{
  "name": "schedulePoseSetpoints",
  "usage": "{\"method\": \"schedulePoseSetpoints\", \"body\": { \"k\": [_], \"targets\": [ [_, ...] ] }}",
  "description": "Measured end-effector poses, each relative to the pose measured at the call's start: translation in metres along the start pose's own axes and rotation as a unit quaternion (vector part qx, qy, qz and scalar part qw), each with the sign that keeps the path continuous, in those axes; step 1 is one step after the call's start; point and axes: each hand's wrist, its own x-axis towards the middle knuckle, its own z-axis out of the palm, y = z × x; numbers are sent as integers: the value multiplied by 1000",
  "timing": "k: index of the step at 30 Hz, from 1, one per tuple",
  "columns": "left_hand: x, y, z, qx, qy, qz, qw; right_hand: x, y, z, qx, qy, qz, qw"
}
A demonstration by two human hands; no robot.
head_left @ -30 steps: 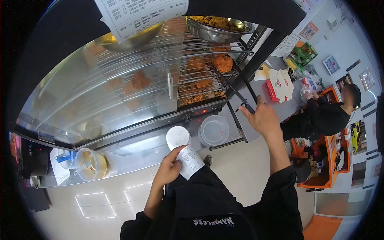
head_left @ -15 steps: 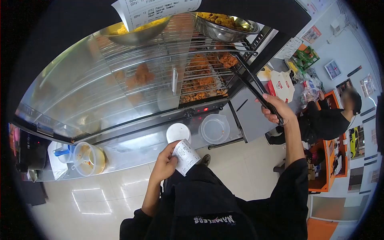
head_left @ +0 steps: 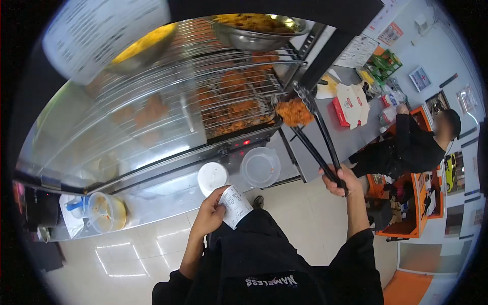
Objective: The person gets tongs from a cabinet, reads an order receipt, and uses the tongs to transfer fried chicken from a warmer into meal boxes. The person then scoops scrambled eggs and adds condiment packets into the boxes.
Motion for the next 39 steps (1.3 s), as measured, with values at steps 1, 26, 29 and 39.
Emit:
{"method": "schedulePoseSetpoints", "body": {
  "k": [1,26,29,39],
  "targets": [
    [8,1,6,0,-11,-7,1000,-11,3,-9,3,11,11,1000],
    [290,7,313,167,-140,-57,974,-158,-121,-364,-99,77,30,992],
    [308,17,328,217,-196,-187,938,-183,-112,-383,-79,150,-2,986],
    [378,-27,376,294,-252,-153,909,-232,-144,-503,-1,315,-18,949]
  ]
}}
